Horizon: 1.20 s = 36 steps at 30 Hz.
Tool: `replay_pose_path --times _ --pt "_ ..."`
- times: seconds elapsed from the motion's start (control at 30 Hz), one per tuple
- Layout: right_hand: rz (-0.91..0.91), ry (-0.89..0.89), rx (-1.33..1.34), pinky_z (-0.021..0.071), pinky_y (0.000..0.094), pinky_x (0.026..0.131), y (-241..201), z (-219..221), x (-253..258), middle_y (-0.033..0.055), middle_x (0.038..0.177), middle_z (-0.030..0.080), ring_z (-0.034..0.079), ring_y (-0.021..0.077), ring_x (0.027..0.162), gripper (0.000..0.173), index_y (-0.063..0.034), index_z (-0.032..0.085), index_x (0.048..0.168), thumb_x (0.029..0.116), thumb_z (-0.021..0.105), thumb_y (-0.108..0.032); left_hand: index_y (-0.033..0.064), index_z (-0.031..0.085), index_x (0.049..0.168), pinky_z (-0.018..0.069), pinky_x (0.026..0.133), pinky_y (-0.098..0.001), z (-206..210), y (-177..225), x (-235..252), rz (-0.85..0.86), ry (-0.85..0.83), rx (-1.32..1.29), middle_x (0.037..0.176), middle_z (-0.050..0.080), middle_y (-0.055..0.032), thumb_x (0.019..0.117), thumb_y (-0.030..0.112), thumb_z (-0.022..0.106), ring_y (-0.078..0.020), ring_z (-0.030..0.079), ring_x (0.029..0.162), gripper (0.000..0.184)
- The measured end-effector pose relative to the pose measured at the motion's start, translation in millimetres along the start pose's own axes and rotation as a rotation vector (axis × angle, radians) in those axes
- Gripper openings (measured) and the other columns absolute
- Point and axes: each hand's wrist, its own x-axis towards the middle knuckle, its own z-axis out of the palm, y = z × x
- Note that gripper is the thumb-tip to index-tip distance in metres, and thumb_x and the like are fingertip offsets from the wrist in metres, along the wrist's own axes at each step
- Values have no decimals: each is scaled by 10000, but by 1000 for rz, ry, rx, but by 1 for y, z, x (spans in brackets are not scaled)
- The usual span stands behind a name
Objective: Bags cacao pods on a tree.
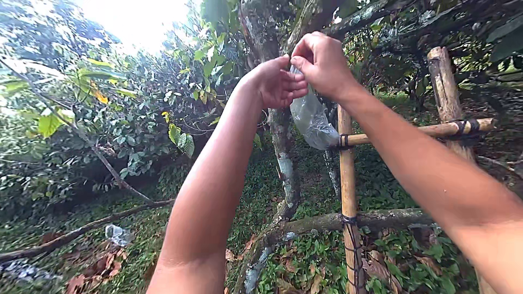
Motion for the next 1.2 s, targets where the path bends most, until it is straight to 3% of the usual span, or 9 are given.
replay_pose_path --times 0.2,0.33,0.57,0.7,0.83,0.93,1.0,1.1,1.2 --pt "305 -105 -9 486 513 998 12 -18 0 217 1219 658 647 314 1109 500 36 638 1267 1004 654 -389 45 598 1118 563 721 -305 4 -10 -5 -42 1 127 909 739 -93 1053 628 14 -177 728 822 828" --pt "168 6 -31 532 455 896 15 -2 -2 141 978 733 699 242 937 211 -9 741 1026 974 666 -200 90 629 1008 575 672 -287 7 -20 -6 -42 -73 53 852 753 -57 1038 653 4 -156 738 781 842" --pt "-283 292 -277 516 473 858 11 54 -29 156 978 702 655 348 996 127 -58 794 939 938 667 -62 195 577 925 546 584 -260 -8 -11 30 -5 -180 -132 752 664 8 1071 385 263 -96 653 649 395" --pt "-203 332 -91 484 557 923 29 71 -41 150 1137 699 623 370 1113 87 -58 780 953 933 714 -111 105 568 1040 546 638 -247 -14 -7 40 -59 -24 65 807 648 -20 1096 279 334 -94 634 668 297" --pt "6 219 152 435 620 1010 45 84 -50 155 1319 649 568 374 1253 138 4 722 985 979 665 -122 -3 561 1233 542 741 -299 -17 -6 44 -12 117 631 974 641 -110 1076 156 494 -135 625 778 234" --pt "256 125 375 533 496 916 42 86 -48 191 1100 701 672 298 1024 200 61 687 1070 1021 628 -123 -65 662 1174 525 879 -588 -17 -10 50 226 197 1041 1084 684 -274 1018 81 554 -386 683 976 240" --pt "470 47 520 530 459 803 41 84 -44 189 1020 674 640 264 879 240 43 647 1138 1055 591 -175 -20 703 1149 480 912 -703 -16 -23 53 417 293 1082 1154 678 -280 1001 44 561 -476 647 1098 215" --pt "732 32 787 515 357 792 46 85 -32 128 1030 635 586 166 860 248 20 616 1213 1064 569 -172 -18 711 1150 507 932 -628 -17 -64 60 806 429 966 1175 665 -245 1009 1 546 -434 650 1109 218" --pt "921 53 936 448 246 607 50 81 -18 33 871 560 504 87 676 189 -26 597 1204 1062 562 -145 -57 738 1045 533 936 -509 -22 -95 79 1187 460 756 1046 695 -241 982 -27 579 -375 679 1019 174"
